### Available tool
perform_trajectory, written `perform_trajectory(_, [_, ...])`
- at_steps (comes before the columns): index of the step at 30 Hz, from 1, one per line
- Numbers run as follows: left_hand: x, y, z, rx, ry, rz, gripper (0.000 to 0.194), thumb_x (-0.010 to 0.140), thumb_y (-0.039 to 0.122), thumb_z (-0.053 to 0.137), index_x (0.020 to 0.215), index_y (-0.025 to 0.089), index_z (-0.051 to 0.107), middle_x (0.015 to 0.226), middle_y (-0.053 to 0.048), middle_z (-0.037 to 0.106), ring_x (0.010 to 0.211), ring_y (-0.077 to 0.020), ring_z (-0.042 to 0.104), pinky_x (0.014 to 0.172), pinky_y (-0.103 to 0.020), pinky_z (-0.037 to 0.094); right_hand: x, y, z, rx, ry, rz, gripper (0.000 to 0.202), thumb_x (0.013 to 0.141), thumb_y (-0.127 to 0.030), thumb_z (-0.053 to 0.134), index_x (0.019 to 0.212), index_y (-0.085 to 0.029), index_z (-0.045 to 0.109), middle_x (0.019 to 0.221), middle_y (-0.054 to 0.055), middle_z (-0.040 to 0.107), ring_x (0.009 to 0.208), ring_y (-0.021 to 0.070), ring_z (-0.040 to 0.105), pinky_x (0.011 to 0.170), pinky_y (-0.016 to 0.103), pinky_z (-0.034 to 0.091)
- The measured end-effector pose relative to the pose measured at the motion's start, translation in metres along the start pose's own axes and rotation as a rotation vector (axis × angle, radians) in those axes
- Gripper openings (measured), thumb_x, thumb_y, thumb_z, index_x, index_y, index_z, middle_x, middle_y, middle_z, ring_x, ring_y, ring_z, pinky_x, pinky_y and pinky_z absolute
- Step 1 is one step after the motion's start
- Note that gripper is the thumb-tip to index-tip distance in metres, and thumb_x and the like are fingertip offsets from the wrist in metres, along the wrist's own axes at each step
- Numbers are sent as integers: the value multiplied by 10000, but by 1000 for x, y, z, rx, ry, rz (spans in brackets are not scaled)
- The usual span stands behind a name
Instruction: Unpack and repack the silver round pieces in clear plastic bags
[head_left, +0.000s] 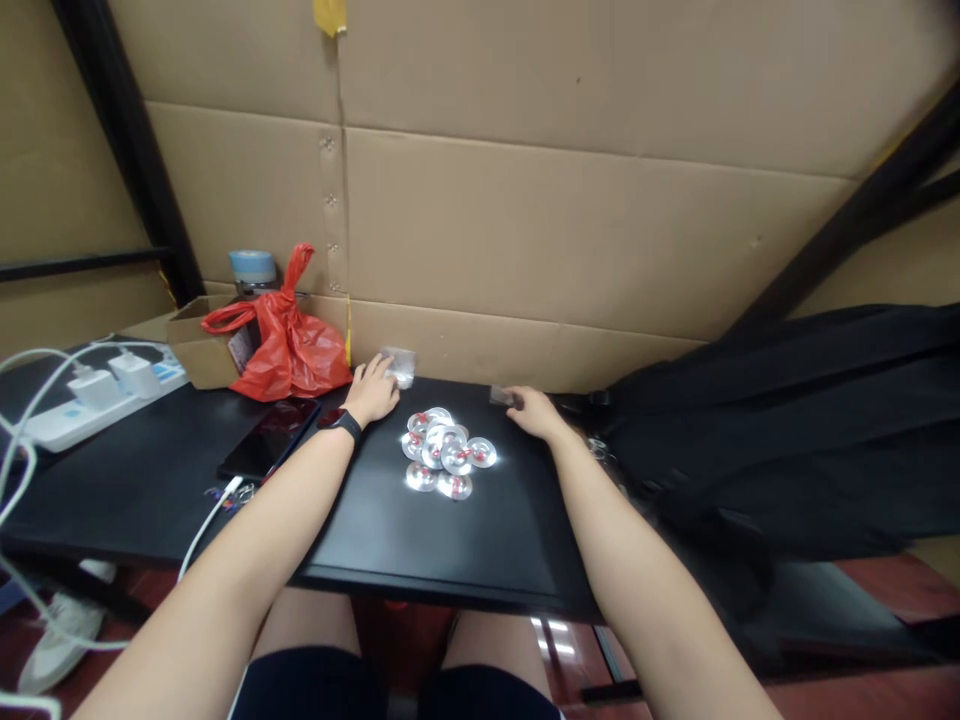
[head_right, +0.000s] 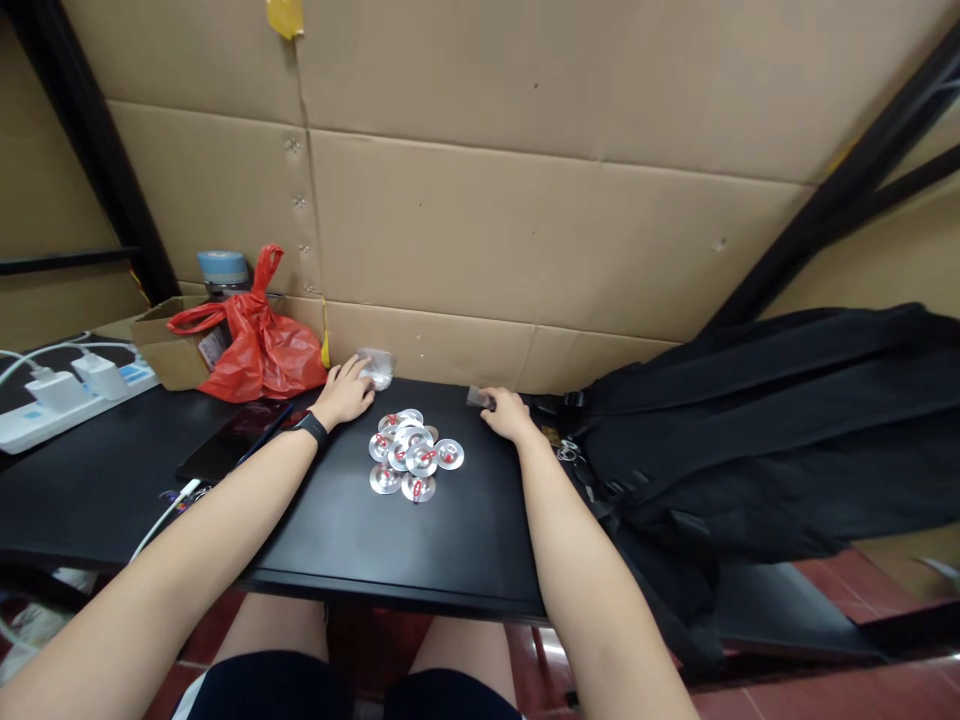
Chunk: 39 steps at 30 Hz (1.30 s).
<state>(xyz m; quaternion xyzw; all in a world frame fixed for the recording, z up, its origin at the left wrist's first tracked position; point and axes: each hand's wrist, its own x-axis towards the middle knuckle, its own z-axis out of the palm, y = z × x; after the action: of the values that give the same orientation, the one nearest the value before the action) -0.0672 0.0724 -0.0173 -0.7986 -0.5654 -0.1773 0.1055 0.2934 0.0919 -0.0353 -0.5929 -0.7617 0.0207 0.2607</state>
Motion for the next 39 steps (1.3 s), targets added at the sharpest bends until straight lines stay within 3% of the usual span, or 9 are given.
perform_trajectory(3, [-1, 2, -4, 1, 10, 2, 282, 884, 312, 511, 1043, 190, 710, 1548, -124, 389, 1457, -337, 252, 1134, -572, 239, 1, -10, -4, 134, -15, -47, 349, 729, -141, 671, 1071, -198, 707, 999, 78, 750, 880, 214, 687, 874, 373, 524])
perform_trajectory(7, [-1, 6, -10, 9, 7, 4, 298, 868, 282, 523, 1090, 173, 689, 1520, -150, 418, 1419, -335, 307, 1103, -542, 287, 0, -23, -8, 303, 91, -34, 224, 793, -269, 660, 999, -193, 703, 866, 72, 755, 780, 205, 689, 809, 367, 535])
perform_trajectory(13, [-6, 7, -11, -50, 34, -76, 411, 841, 295, 553, 1239, 204, 603, 1466, -128, 470, 1285, -346, 431, 1002, -507, 392, -2, -37, -11, 621, 126, 79, 458, 699, -418, 747, 1062, -172, 612, 781, 56, 737, 707, 206, 678, 689, 344, 525])
perform_trajectory(18, [-10, 12, -19, -224, 153, -180, 331, 823, 326, 589, 1132, 212, 626, 1190, -107, 612, 1107, -287, 561, 923, -412, 463, -8, -64, -18, 898, 94, 110, 565, 626, -446, 811, 1071, -187, 579, 818, 50, 736, 680, 185, 663, 612, 297, 502])
perform_trajectory(22, [-7, 31, -30, -538, 232, -98, 219, 896, 332, 526, 1037, 195, 623, 976, -60, 662, 901, -198, 628, 846, -331, 494, -16, -94, -23, 928, 98, -38, 353, 668, -409, 798, 882, -178, 640, 831, 46, 712, 774, 185, 664, 753, 331, 522])
perform_trajectory(27, [-5, 62, -34, -981, 42, 35, 450, 866, 393, 619, 1249, 191, 497, 1012, -67, 695, 909, -183, 662, 829, -320, 514, -25, -121, -25, 1020, 59, -121, 300, 671, -386, 810, 824, -182, 651, 826, 40, 690, 787, 184, 655, 771, 332, 532])
perform_trajectory(31, [-13, 69, -38, -1035, -168, 197, 624, 760, 345, 753, 1301, 181, 489, 988, -81, 723, 932, -214, 688, 852, -336, 508, -28, -129, -25, 1101, 70, -88, 327, 633, -393, 841, 791, -181, 648, 778, 31, 684, 745, 175, 648, 731, 315, 532])
perform_trajectory(34, [-15, 69, -41, -1023, -181, 210, 678, 721, 349, 794, 1312, 185, 505, 996, -82, 738, 927, -230, 702, 836, -332, 512, -28, -130, -28, 1164, 120, -6, 348, 606, -391, 863, 774, -177, 646, 761, 26, 690, 722, 167, 646, 697, 295, 521])
perform_trajectory(39, [-14, 76, -43, -1002, -124, 226, 444, 786, 306, 726, 1186, 161, 598, 974, -75, 742, 907, -235, 706, 838, -333, 520, -28, -132, -34, 1293, 148, 60, 421, 576, -388, 886, 844, -183, 635, 686, -2, 699, 609, 142, 617, 619, 275, 503])
